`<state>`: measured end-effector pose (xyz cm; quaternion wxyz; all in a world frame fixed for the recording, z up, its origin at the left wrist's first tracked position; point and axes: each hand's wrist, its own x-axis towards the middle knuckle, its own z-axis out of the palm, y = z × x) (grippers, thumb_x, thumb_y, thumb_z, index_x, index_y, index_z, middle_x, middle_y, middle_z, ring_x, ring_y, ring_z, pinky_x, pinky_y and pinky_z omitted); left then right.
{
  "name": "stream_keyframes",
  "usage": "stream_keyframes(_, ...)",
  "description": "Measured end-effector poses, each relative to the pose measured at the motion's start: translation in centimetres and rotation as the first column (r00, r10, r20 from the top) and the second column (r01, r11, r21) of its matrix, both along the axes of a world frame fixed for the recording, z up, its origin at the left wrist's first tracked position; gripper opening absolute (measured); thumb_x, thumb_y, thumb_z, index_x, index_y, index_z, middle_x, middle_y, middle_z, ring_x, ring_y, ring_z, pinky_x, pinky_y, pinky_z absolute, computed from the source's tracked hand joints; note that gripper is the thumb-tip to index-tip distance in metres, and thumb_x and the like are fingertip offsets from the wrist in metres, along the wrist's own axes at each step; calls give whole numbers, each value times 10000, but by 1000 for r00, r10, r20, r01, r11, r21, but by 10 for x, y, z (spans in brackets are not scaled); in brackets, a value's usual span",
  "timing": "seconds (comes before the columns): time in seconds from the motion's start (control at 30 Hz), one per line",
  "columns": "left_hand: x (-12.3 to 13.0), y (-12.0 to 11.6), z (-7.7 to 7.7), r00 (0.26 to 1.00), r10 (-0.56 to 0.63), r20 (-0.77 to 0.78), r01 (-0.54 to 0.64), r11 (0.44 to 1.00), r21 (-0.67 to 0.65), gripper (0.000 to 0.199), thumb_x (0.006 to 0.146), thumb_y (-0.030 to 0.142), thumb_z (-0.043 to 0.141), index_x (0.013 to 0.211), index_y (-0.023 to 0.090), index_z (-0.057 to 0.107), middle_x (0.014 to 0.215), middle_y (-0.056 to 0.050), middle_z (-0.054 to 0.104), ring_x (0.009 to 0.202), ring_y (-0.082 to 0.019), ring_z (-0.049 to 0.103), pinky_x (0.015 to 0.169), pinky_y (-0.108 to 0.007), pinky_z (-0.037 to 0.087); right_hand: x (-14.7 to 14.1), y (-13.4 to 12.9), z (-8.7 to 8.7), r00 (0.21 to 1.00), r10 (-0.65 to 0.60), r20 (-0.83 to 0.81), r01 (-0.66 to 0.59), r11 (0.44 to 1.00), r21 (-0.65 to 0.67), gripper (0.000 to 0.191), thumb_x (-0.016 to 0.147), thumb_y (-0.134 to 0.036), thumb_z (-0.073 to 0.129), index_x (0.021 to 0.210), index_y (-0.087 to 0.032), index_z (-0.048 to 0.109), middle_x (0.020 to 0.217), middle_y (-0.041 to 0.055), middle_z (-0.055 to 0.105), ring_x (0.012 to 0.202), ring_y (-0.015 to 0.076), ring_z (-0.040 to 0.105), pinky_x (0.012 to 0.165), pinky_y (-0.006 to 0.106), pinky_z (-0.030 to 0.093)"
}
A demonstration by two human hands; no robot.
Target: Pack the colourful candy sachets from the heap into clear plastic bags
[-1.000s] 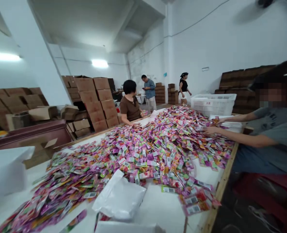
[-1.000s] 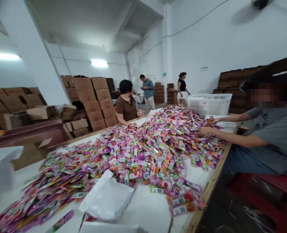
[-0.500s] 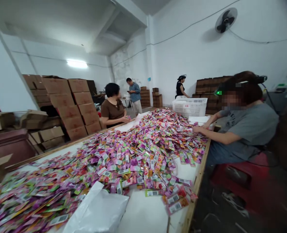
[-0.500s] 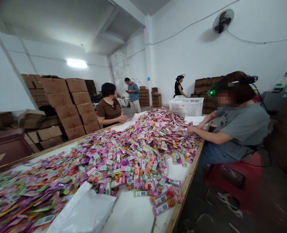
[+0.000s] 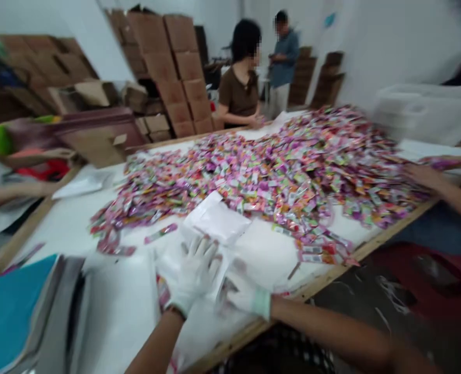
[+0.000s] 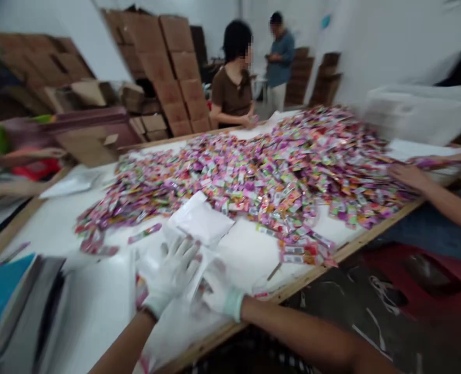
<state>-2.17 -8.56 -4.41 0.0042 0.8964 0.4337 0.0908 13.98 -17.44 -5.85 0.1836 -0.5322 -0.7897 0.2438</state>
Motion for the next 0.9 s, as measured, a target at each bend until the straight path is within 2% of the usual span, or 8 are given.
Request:
stream_keyframes(0.17,15,-18,-5,995,80,56,-82,996,29,388,956,325,437,1280,181,595,1386,-159,532,1404,-347,328,1161,-629,159,14,-13,-35,915,279,292,-312,947,75,173,952,-207,497,970,-153,660,1053,89,648,983,231,549,877,394,448)
stream_keyframes(0.33,4,-30,-24,999,28,33,-29,999,35,408,954,339,441,1342,254,538,1492,-115,444,1442,-377,252,1118,-720,126,14,12,-21,826,361,432,-419,907,44,183,947,-186,481,940,-158,662,995,93,645,933,237,551,850,407,425)
stream_keyframes(0.53,-4,-14,-32,993,-112,-47,113,994,1,330,920,277,508,1241,273,590,1335,-92,571,1389,-346,323,1118,-726,111,-1,31,-8,730,470,495,-543,840,3,210,934,-134,465,970,-132,672,984,120,662,920,244,581,834,407,434)
stream_keyframes(0.6,-7,-7,-28,987,-158,-34,158,988,-4,302,924,300,516,1213,276,602,1313,-76,580,1368,-318,349,1143,-689,123,-6,20,5,777,464,425,-531,846,47,215,951,-165,462,962,-122,673,986,126,667,922,239,581,839,396,437)
stream_keyframes(0.7,-9,-4,-24,980,-201,5,201,980,-4,301,936,339,503,1213,271,602,1272,-65,599,1339,-290,381,1161,-650,143,-9,-12,39,856,513,71,-516,856,41,171,947,-223,525,955,-151,680,966,68,679,910,187,588,840,320,444)
stream_keyframes(0.77,-10,-5,-24,976,-217,23,216,976,8,312,939,340,495,1219,260,606,1274,-73,599,1333,-293,391,1159,-653,142,-6,-30,58,773,606,-188,-621,784,-29,134,933,-237,571,941,-175,690,934,11,691,884,131,603,827,239,444)
stream_keyframes(0.83,-12,-7,-24,964,-263,34,263,965,13,329,936,343,501,1234,254,607,1298,-82,589,1338,-292,395,1165,-651,135,2,-34,65,708,644,-289,-692,715,-99,134,927,-253,589,922,-183,704,902,-12,703,842,108,616,790,202,446)
stream_keyframes(0.9,-18,-9,-23,930,-364,39,365,931,0,331,928,349,517,1230,255,616,1309,-78,590,1350,-277,398,1184,-631,117,16,-19,60,812,542,-216,-574,809,-127,156,922,-261,588,944,-172,715,928,18,713,851,133,624,798,231,454)
